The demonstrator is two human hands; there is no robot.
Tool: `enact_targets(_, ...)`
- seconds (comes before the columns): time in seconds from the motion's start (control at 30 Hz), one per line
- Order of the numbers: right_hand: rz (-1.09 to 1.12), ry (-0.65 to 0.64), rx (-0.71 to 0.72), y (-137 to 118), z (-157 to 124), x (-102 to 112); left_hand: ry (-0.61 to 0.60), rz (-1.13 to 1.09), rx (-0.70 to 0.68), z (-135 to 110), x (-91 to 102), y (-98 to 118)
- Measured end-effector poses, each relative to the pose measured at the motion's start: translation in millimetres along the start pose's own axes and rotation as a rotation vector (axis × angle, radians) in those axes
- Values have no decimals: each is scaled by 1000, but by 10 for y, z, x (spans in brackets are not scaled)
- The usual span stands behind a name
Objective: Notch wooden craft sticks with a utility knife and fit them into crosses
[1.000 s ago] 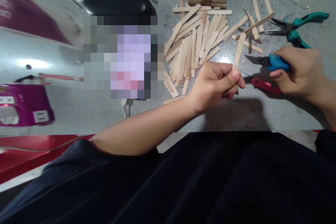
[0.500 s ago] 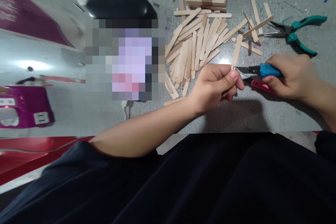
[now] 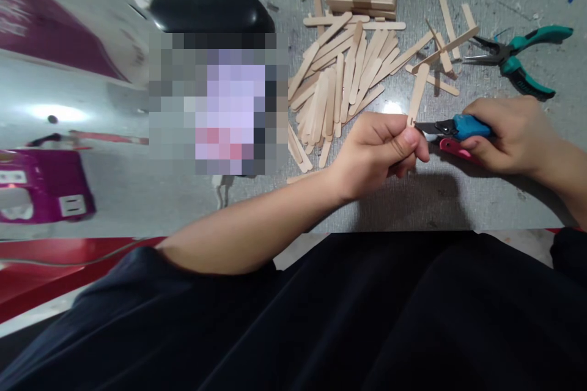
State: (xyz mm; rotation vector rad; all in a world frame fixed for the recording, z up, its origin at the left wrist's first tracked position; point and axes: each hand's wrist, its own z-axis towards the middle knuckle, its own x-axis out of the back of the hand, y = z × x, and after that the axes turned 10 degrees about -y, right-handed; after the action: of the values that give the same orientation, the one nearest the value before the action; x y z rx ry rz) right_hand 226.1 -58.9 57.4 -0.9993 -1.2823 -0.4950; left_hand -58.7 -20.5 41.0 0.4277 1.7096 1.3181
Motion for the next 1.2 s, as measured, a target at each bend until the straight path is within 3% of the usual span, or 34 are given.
enact_targets(0.17,-2,32,56,27,-4,5,80,133,-43,-19,-33,31)
enact_targets(0.37,40,-122,-103,-10,-12,52,162,290,-78,-42,-51,20)
enact_targets(0.63,29,-135,-104,-44,14,80,186,505,-75,-66,-55,46)
enact_targets(0.83,2,-21,7,-18,3,47,201,622,-119,-66,-15,13)
enact_targets(1.2,-29,10,21,-45,-5,29,196,788,-179,-81,21,15)
